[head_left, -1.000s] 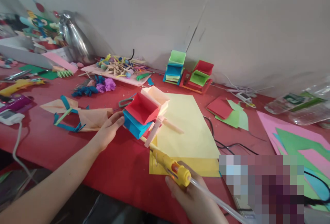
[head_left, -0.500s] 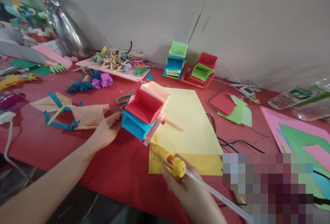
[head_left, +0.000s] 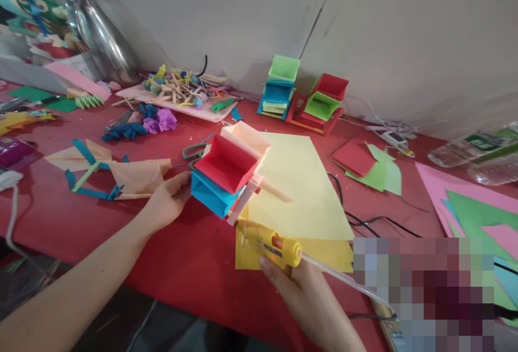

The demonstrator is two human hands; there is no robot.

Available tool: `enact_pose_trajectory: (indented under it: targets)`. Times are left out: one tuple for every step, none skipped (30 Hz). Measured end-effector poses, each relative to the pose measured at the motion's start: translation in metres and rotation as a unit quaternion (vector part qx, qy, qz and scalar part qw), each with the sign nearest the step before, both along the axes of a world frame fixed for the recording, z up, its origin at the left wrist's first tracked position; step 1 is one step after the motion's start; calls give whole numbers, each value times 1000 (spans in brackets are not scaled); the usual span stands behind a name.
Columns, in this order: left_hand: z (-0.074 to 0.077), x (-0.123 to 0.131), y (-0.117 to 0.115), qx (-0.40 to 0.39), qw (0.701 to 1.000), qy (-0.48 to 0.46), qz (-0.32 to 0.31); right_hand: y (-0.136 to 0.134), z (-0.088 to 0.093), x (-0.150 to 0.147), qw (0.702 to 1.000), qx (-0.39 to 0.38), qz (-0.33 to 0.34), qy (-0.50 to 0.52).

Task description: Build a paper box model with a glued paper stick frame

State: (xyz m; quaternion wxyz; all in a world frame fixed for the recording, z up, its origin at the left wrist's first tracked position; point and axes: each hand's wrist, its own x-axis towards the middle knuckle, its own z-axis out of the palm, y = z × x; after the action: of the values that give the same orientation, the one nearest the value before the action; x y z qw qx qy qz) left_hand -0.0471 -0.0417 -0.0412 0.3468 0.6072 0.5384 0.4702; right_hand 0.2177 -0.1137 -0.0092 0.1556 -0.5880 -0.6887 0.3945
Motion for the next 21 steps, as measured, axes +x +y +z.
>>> enact_pose_trajectory:
  targets:
    - [0,0,0,1,1000,-4,-1,0,-1,0,1000,-2,2,2]
    - [0,0,0,0,1000,-5,-3,-1,-2,1,1000,-6,3,6]
    - [0,0,1,-1,1000,-3,-3,-1,-2,1,1000,-12,4,10]
    - [1,0,1,-2,1000,0,-2,-2,-1,1,1000,-18,6,17]
    - [1,0,1,-2,1000,3,-1,-3,0,1,999,-21,7,25]
    - [2,0,1,-3,1000,6,2,-4,1,1,999,-22,9,30]
    - [3,1,1,-3,1000,8,3,-5,3,1,999,-22,11,35]
    - [3,1,1,-4,1000,10,4,-6,5,1,999,-21,14,39]
    - [4,1,0,-5,1000,10,2,-7,6,1,999,-21,16,42]
    - [4,1,0,-4,1000,10,0,-8,7,1,999,-21,18,46]
    - [4,1,0,-3,1000,10,-4,-8,8,1,998,-21,19,51]
    - [4,1,0,-3,1000,10,-7,-9,9,1,998,-21,19,58]
    - [3,1,0,-4,1000,12,-10,-9,9,1,997,-20,17,66]
    - [2,0,0,-7,1000,16,-12,-10,9,1,997,-19,14,71]
    - [1,-1,0,-10,1000,21,-12,-10,9,0,997,-20,11,77]
    - [0,-1,0,-14,999,27,-12,-11,9,0,996,-20,8,84]
    - [-1,-2,-1,-18,999,31,-13,-12,9,-1,996,-21,4,92]
    - [-1,-2,-1,-19,999,33,-13,-14,10,-1,994,-22,-5,103]
    - [-1,-2,-1,-22,999,35,-13,-16,12,-1,993,-22,-17,117]
    - [0,-2,-1,-25,999,37,-14,-18,13,-1,990,-21,-38,134]
    - [0,-2,-2,-30,999,39,-15,-21,15,1,986,-17,-68,150]
